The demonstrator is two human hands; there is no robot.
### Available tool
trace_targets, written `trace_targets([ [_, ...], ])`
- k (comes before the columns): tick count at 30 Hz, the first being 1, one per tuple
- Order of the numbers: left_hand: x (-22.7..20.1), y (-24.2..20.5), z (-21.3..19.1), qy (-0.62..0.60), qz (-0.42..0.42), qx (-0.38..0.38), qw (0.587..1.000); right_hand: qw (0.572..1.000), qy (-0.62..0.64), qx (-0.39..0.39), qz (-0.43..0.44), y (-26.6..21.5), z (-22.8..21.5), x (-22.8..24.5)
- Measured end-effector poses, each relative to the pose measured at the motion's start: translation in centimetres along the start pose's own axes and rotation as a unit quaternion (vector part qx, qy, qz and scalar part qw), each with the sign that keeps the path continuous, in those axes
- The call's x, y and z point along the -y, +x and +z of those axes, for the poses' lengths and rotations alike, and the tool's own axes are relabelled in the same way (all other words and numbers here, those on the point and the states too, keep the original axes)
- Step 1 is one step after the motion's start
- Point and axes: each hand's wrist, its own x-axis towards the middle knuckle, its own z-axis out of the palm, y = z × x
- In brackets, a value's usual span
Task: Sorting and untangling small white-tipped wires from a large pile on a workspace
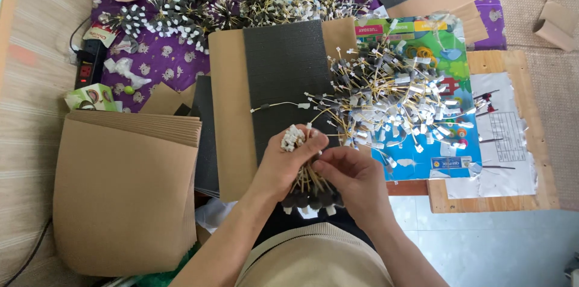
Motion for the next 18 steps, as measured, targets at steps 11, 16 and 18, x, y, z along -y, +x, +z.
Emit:
trace_targets([
  [11,-4.8,-1.7,3.2,-0.035,-0.133,0.056,0.989,0.959,0.010,0.241,0.147,0.9,0.5,-0.1],
  [16,-3.5,-0.8,2.0,-0.116,-0.169,0.098,0.974,0.923,0.113,0.280,0.238,1.0,0.4,-0.6],
  [18,-3.7,-0.5,2.0,-0.111,-0.172,0.075,0.976,0.929,0.060,0.254,0.263,1.0,0.5,-0.2],
])
